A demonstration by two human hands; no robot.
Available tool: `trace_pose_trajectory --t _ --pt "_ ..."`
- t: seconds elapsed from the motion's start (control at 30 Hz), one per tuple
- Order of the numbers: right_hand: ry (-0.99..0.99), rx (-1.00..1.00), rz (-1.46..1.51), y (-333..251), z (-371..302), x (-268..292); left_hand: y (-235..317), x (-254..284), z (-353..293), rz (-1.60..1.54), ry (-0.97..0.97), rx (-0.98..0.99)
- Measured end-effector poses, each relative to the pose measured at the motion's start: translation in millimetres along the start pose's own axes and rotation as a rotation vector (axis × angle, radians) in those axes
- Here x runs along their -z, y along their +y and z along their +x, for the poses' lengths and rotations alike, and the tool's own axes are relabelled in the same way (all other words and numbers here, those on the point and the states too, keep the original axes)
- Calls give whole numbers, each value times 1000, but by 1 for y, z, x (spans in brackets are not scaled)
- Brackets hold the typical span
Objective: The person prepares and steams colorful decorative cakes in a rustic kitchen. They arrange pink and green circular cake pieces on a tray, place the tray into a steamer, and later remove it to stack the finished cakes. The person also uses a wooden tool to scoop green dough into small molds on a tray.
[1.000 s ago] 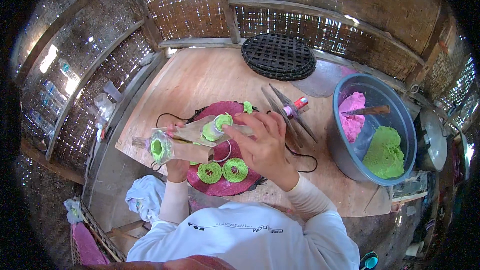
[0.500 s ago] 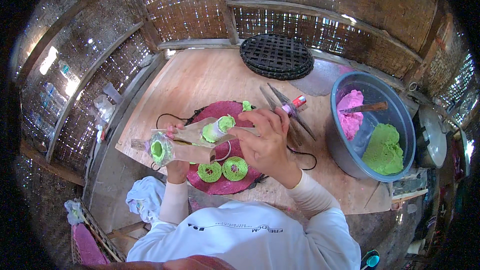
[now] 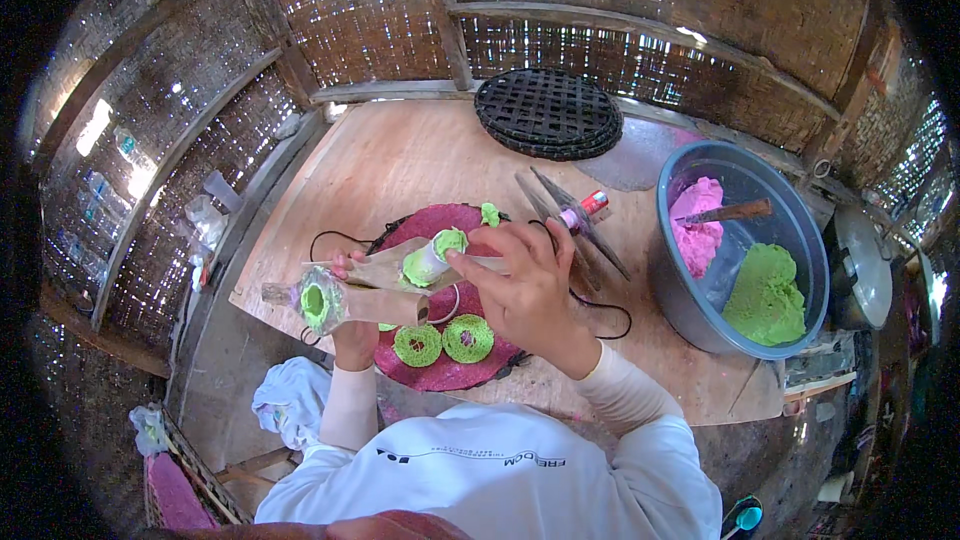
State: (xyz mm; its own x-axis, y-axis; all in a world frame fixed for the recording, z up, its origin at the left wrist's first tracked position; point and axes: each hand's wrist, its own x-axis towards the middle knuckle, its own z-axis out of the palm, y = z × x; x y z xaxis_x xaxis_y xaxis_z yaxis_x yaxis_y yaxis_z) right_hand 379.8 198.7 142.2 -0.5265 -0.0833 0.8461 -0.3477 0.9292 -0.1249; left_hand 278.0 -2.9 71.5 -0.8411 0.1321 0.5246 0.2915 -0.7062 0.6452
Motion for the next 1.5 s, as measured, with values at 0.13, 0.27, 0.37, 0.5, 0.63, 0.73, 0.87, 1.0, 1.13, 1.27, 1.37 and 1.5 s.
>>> trace_pose_trajectory --t 0.13,0.27,0.37,0.5,0.63,0.73,0.87,1.0,1.13,1.27,1.37,1.5 --pt "5 -11 36 3 7 4 -2 2 1 -200 9 66" --pt "-19 71 -85 1 6 1 1 -4 1 -266 5 74" --pt "0 127 -75 5 5 2 0 0 2 -237 -3 67" --pt "-41 3 34 8 12 8 0 -2 -1 -185 29 58" --pt "-65 102 -26 5 12 6 -1 -8 1 -252 4 66" --pt "-81 75 81 9 13 10 0 -7 1 -309 -2 96" --pt "-46 -6 121 12 14 7 1 -4 2 -277 -66 71" --pt "-60 101 58 7 10 3 0 0 3 -294 -58 100" --pt "-90 15 222 7 16 9 3 0 2 -322 -31 108" --pt "-160 -113 461 14 15 5 3 -3 3 -332 -39 88" --pt "-167 -47 390 11 15 3 4 -1 5 -348 -56 95" --pt "-120 98 -46 2 12 0 6 -3 3 -178 -19 13"
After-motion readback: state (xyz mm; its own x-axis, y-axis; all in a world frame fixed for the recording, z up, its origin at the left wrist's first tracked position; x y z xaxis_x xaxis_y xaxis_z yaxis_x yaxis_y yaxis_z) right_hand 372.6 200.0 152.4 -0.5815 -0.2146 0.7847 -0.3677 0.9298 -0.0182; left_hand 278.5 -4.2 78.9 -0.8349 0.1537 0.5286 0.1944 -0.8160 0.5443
